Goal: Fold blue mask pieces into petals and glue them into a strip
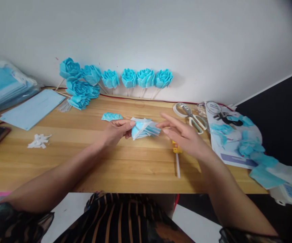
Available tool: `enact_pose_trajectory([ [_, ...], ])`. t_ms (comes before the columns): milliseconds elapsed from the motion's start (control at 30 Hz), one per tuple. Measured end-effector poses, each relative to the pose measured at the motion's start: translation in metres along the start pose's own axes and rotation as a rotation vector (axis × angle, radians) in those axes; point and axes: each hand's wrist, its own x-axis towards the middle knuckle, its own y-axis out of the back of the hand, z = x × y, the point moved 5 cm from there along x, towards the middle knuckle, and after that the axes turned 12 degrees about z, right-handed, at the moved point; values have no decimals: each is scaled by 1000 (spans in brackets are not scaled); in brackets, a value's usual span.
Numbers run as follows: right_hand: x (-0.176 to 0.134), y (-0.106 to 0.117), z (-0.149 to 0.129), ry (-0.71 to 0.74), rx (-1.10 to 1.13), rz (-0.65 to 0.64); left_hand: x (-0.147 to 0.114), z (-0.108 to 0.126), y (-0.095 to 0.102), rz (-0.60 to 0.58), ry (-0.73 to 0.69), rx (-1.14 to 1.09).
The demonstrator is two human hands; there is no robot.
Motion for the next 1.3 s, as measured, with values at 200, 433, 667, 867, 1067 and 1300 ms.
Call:
enact_pose_trajectory([
  [200, 28, -50, -5, -129, 369, -93, 2, 0, 3, 4, -44, 136],
  [433, 31, -71, 1, -197, 473, -181, 1, 6, 2, 19, -173, 272],
  [667, 30, -74, 5, -179, 458, -179, -1, 8, 0, 2, -275, 333],
  [867, 28, -73, 2, -132, 366, -158, 0, 6, 1, 14, -266, 346],
  [1067, 25, -70, -2, -72, 293, -128, -1, 5, -1, -24, -223, 307],
  [1300, 22, -68, 1, -43, 311, -95, 1, 1, 2, -31, -149, 226],
])
